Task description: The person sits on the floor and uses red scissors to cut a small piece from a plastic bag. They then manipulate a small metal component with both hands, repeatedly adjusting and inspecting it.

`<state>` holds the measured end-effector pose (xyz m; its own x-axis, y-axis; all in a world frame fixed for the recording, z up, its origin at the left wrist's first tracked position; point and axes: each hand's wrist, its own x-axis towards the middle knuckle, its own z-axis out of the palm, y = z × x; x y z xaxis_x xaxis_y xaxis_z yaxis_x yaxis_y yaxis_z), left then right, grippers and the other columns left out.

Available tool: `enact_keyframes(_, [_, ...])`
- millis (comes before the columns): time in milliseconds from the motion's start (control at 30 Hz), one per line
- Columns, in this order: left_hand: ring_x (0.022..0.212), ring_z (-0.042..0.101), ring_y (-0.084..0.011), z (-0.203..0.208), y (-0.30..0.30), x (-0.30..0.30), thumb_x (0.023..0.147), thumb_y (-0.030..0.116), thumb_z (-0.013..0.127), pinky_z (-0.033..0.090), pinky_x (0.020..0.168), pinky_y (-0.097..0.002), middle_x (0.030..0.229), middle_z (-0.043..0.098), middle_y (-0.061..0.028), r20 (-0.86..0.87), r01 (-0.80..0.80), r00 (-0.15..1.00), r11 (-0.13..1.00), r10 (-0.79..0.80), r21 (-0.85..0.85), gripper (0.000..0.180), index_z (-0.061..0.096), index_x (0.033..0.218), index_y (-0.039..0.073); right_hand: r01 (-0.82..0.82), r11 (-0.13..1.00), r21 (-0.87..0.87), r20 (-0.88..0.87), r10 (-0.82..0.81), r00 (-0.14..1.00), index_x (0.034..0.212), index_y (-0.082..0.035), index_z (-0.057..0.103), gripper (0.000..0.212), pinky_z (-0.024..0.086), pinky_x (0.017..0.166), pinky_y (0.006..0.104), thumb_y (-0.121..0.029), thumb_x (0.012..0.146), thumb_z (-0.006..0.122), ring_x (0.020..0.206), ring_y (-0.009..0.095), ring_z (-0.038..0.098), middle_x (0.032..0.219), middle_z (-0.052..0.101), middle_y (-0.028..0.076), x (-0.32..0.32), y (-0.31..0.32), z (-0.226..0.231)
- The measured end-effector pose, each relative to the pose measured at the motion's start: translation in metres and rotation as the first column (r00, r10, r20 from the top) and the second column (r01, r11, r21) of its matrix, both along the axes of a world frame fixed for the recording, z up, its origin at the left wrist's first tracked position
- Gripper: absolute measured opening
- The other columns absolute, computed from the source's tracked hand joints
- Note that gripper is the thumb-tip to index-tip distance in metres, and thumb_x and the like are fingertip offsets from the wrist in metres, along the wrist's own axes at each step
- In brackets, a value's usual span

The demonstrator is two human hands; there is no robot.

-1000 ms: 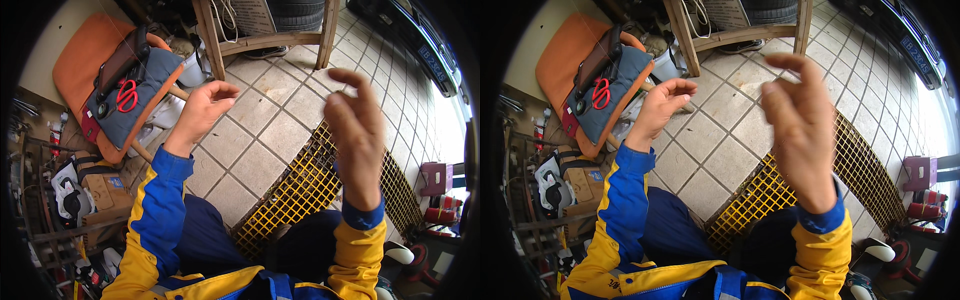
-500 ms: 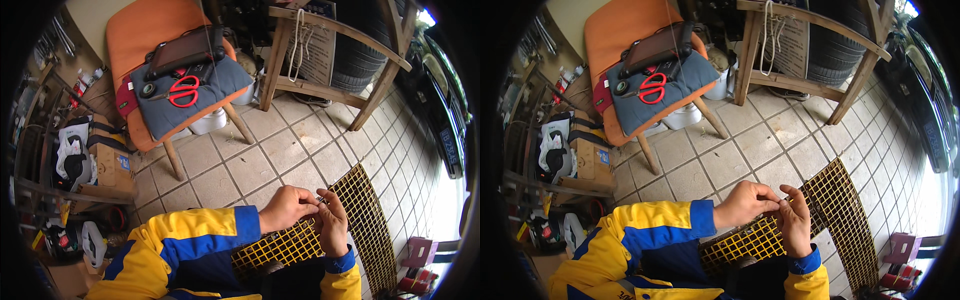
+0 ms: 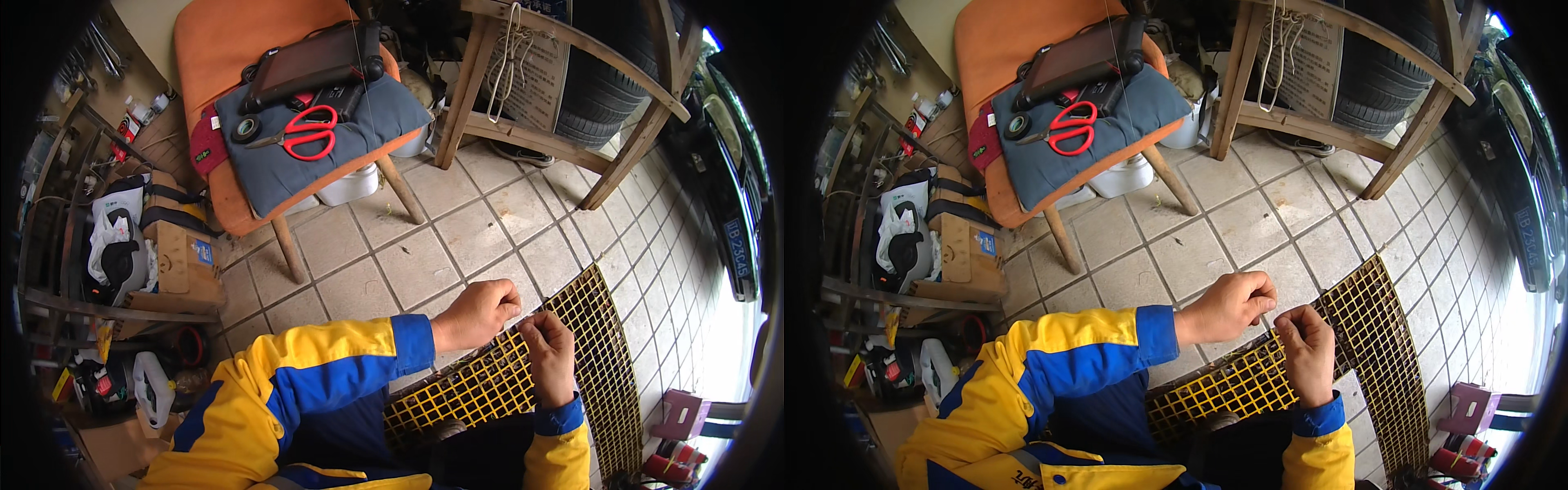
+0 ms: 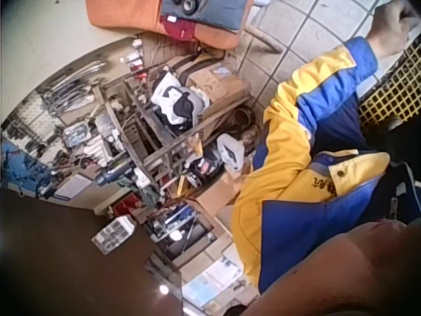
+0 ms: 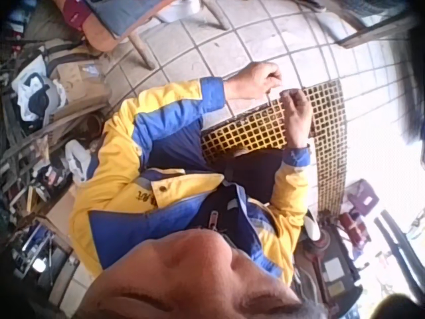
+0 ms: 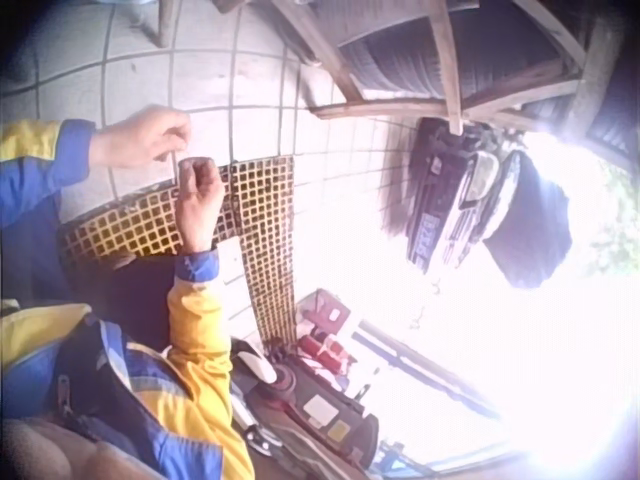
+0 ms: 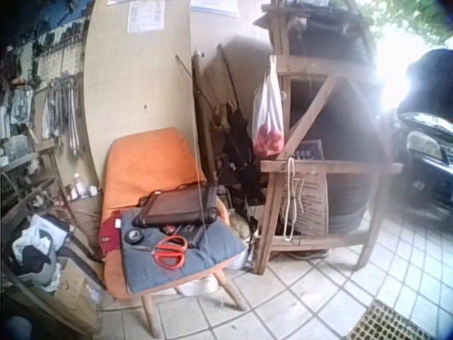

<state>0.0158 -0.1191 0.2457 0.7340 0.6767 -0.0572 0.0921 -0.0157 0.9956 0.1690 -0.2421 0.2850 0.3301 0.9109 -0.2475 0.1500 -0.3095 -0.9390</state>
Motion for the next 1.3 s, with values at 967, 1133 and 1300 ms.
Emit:
enact_keyframes(967, [0.094,0.064,-0.0427,-0.207,0.129,-0.047,0.084,0.0,0.065,0.051,0.079,-0.0504,0.086,0.064,-0.0192,-0.405,0.077,0.874,0.746,0.269,0.661,0.011,0.058,0.09,0.004,0.061,0.996,-0.068,0.325,-0.036,0.945,0.111,-0.003,0.07,0.024,0.058,0.08,0.0445,-0.024,0.102,0.064,0.089,0.039,0.073,0.096,0.075,0.022,0.017,-0.018,0.006])
enact_keyframes(1133, [0.08,0.07,-0.0136,-0.031,0.097,-0.036,0.1,0.004,0.064,0.059,0.07,-0.0273,0.092,0.069,-0.007,0.013,-0.016,1.0,0.991,0.018,-0.131,0.008,0.062,0.107,0.001,0.218,0.955,0.198,0.073,-0.237,0.969,0.103,0.002,0.072,0.015,0.051,0.074,0.0253,-0.013,0.1,0.071,0.08,0.007,0.06,0.085,0.072,0.003,-0.015,0.047,0.018])
enact_keyframes(1300, [0.094,0.072,-0.0173,0.07,0.056,-0.06,0.104,0.006,0.065,0.061,0.087,-0.0313,0.107,0.071,-0.0085,0.3,-0.077,0.914,0.842,0.274,-0.533,0.012,0.063,0.115,0.002,0.216,0.897,0.384,-0.112,-0.187,0.976,0.102,0.003,0.07,0.013,0.05,0.073,0.0244,-0.01,0.102,0.071,0.08,0.007,0.06,0.088,0.071,0.001,-0.051,0.073,0.035])
